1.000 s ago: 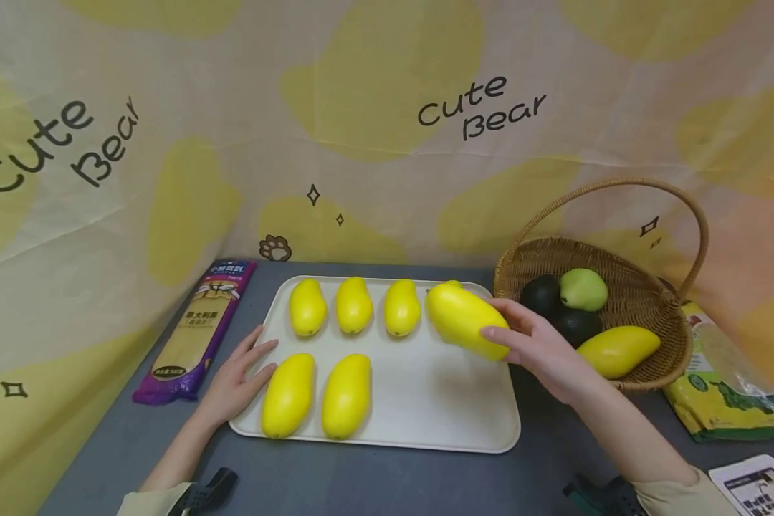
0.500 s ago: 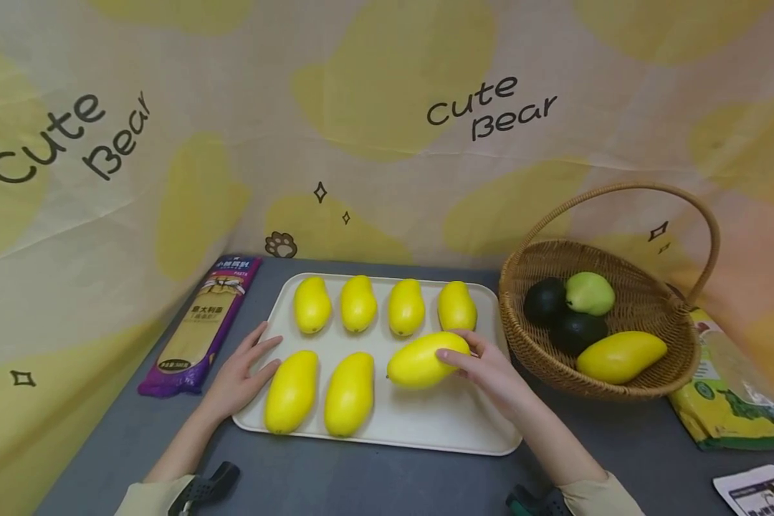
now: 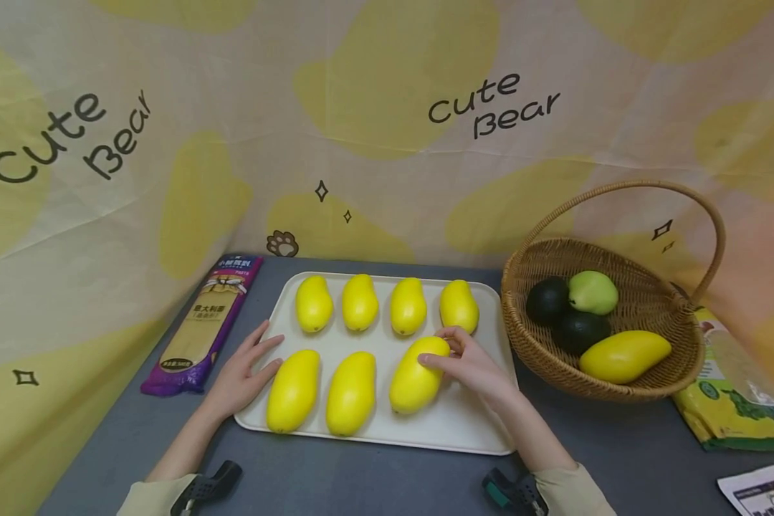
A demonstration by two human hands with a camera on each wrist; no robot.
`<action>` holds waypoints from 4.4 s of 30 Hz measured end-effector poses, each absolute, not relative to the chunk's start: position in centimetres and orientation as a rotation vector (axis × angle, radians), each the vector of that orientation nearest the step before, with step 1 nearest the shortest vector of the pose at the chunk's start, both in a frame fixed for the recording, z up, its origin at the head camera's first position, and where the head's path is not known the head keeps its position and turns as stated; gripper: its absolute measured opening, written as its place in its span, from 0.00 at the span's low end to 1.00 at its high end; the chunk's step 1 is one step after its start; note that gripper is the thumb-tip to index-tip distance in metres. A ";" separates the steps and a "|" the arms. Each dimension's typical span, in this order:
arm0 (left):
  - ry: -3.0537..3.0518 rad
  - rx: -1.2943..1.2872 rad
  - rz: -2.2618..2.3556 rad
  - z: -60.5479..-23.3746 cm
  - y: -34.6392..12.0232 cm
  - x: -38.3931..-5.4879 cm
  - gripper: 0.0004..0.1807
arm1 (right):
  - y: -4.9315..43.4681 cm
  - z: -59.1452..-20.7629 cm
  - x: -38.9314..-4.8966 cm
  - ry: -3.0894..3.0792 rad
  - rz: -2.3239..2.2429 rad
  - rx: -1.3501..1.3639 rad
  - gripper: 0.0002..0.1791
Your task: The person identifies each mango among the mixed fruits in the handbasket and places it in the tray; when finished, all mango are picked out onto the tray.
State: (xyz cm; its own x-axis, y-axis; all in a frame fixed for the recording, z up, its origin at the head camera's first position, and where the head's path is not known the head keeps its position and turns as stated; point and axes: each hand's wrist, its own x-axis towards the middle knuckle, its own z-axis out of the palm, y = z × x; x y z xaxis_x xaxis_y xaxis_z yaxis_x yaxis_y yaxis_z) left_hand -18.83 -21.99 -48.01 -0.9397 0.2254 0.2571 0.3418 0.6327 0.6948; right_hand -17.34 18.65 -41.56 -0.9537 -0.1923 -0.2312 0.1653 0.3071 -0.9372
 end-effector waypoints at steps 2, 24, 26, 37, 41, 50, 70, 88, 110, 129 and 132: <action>-2.705 -0.471 -1.195 -48.0 -22.0 -18.8 0.25 | 18.4 -41.7 -17.3 2.296 -1.664 -0.033 0.32; -2.713 -0.466 -1.183 -47.9 -21.8 -18.8 0.25 | 17.0 -43.1 -16.9 2.493 -1.419 -0.168 0.28; -2.711 -0.470 -1.182 -47.9 -21.8 -18.8 0.25 | 16.9 -43.2 -16.9 2.517 -1.398 -0.171 0.27; -2.698 -0.479 -1.188 -47.9 -21.8 -18.8 0.25 | 16.5 -43.4 -16.6 2.607 -1.343 -0.196 0.22; -2.702 -0.477 -1.188 -47.9 -21.8 -18.8 0.25 | 16.6 -43.6 -16.5 2.619 -1.333 -0.225 0.23; -2.696 -0.478 -1.178 -47.9 -21.8 -18.8 0.25 | 16.6 -43.6 -16.4 2.622 -1.319 -0.254 0.23; -2.706 -0.478 -1.179 -47.6 -21.6 -18.7 0.24 | 16.8 -43.9 -16.5 2.600 -1.337 -0.290 0.23; -2.715 -0.474 -1.167 -47.7 -21.8 -18.8 0.24 | 16.7 -43.4 -16.5 2.517 -1.390 -0.213 0.23; -2.708 -0.480 -1.179 -47.6 -21.8 -18.5 0.24 | 18.8 -39.5 -15.8 2.955 -1.610 -0.464 0.08; -2.665 -0.482 -1.143 -47.7 -21.3 -18.2 0.25 | 34.3 -29.6 -16.3 3.186 -0.532 -0.558 0.08; -2.656 -0.492 -1.132 -47.8 -21.1 -18.3 0.25 | 37.2 -29.4 -17.2 3.060 -0.326 -0.529 0.13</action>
State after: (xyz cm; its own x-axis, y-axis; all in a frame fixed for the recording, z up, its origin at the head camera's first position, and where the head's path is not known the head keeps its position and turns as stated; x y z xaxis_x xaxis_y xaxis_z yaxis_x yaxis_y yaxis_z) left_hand -18.32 -21.09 -47.79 -0.9217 0.2193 0.3198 0.3826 0.6488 0.6578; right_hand -17.21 37.22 -29.44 -0.9424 -0.3340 0.0169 -0.3300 0.9208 -0.2078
